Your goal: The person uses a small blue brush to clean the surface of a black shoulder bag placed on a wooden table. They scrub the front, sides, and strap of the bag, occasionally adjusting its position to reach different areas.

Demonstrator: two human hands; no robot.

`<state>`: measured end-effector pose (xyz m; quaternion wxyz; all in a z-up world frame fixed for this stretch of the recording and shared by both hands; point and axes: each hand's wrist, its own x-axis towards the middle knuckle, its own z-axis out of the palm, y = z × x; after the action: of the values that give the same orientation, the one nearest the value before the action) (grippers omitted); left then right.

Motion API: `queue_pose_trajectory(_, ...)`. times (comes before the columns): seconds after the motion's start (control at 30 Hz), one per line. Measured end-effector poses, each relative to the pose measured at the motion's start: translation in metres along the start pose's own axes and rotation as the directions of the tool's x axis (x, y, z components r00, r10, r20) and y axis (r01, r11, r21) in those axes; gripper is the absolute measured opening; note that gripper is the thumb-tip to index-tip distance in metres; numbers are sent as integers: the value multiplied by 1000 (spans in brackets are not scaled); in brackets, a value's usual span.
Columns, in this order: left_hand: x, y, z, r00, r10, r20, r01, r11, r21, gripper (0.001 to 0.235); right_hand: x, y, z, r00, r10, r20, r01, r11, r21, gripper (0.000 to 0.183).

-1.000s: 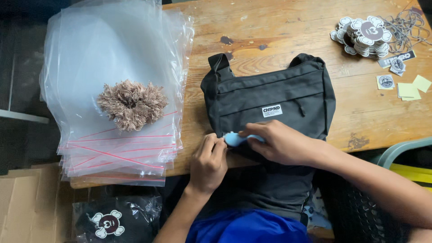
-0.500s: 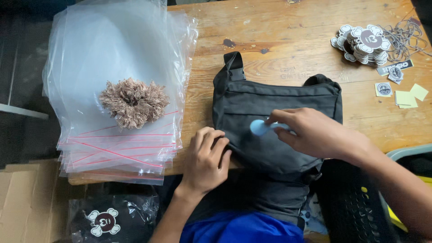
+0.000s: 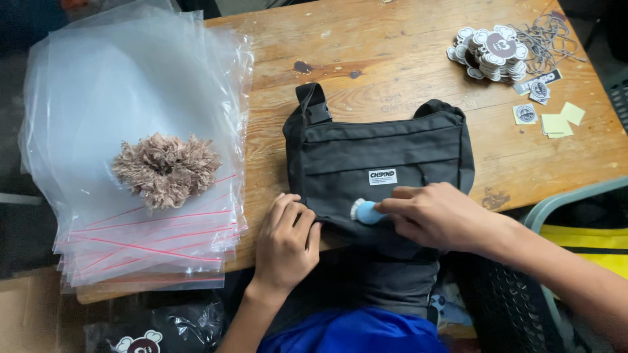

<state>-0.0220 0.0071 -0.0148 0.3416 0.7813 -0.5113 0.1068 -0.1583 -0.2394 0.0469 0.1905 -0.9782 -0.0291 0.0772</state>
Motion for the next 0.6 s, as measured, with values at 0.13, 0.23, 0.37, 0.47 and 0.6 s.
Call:
queue_pose_trajectory(0.13, 7, 2, -5, 996, -6, 90, 2, 999, 42, 12, -37, 28, -18, 971, 230, -59, -237, 941, -242, 14)
queue_pose_trajectory(0.23, 14, 3, -10, 991, 32, 132, -41, 997, 60, 15, -50, 32, -25, 900, 396, -180, -426, 885, -186, 24)
queue_pose_trajectory(0.37, 21, 7, -13, 972, 146, 186, -125, 985, -119, 27, -50, 22, -13, 837, 498, -228, -480, 867, 133, 38)
queue_pose_trajectory(0.47, 29, 19, -22, 968, 173, 182, -167, 985, -47, 31, -31, 3, -14, 908, 343, -242, -305, 935, 182, 40)
queue_pose_trajectory(0.6, 29, 18, -9, 968, 140, 209, -112, 984, -142, 30, -6, -26, 8, 956, 193, -221, -153, 970, 187, 34)
